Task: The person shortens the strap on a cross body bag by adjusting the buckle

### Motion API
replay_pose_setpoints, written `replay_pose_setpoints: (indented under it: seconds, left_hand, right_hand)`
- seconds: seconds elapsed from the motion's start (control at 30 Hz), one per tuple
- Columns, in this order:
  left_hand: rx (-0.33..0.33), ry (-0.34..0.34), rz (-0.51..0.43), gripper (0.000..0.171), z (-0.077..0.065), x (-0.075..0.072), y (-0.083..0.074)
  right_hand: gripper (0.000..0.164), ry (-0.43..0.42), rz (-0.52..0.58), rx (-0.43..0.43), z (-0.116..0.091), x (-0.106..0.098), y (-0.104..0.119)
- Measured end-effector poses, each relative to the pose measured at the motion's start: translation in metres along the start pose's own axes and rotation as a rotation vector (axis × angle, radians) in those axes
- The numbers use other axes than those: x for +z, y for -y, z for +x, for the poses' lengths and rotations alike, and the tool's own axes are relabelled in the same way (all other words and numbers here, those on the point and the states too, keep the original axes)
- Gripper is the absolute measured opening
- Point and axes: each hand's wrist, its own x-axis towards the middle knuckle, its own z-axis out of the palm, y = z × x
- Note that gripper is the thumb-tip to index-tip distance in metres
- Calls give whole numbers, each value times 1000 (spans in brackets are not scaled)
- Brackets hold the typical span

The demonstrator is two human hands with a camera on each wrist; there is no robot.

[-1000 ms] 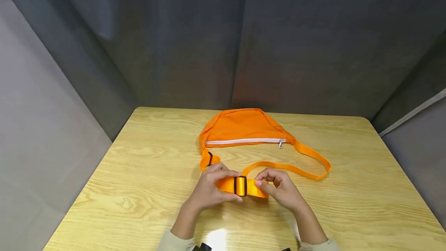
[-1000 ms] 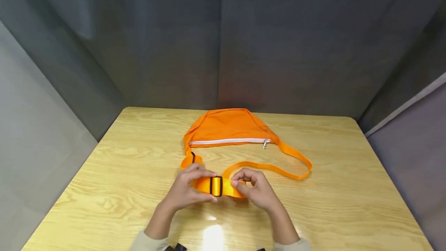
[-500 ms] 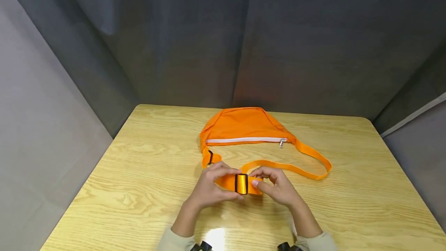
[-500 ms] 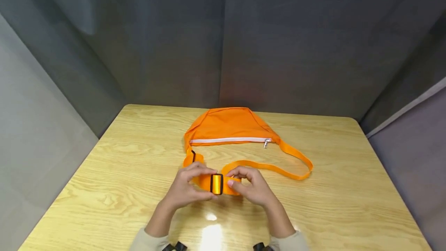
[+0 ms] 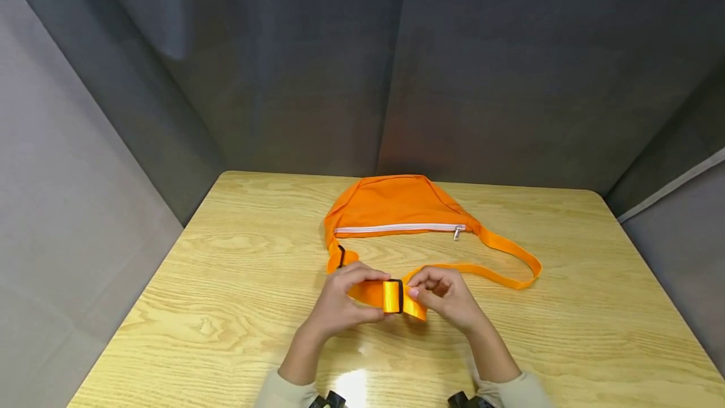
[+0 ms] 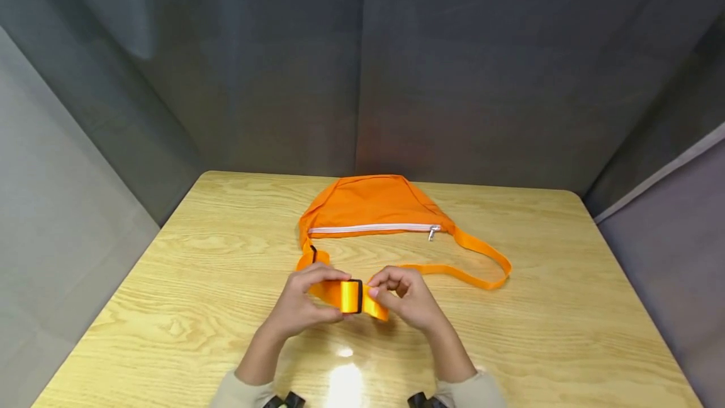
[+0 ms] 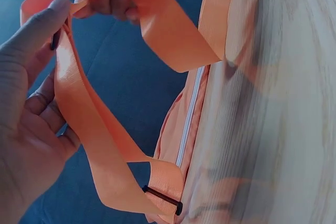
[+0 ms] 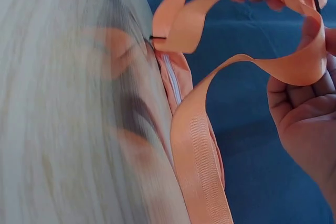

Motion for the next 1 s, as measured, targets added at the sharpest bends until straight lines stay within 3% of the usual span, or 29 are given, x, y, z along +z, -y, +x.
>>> replay_pose_setpoints:
  seconds: [0.13,0.37,0.47,0.63,0.83,1.0]
  left_hand:
    - [1,-5,-9,47,4,-2,-13]
    - [-41,22,-2,52,-4,-4,10]
    - [-44,28,-9,51,-6,-5,15]
    - [-63,23,-29,50,-5,-6,15]
    - [-68,20,-64,47,3,-6,5]
    - [-82,25,-108,46,11,-8,-11]
  right_hand:
    - [7,16,6,-8,1,1,0]
    - [15,28,-355,15,1,-6,12]
    - [13,37,-411,0,1,-8,17]
    - [18,56,-264,-47,1,-14,8]
    - [13,32,-40,-35,5,-10,-2]
    - [7,18,18,12,7,-8,-6]
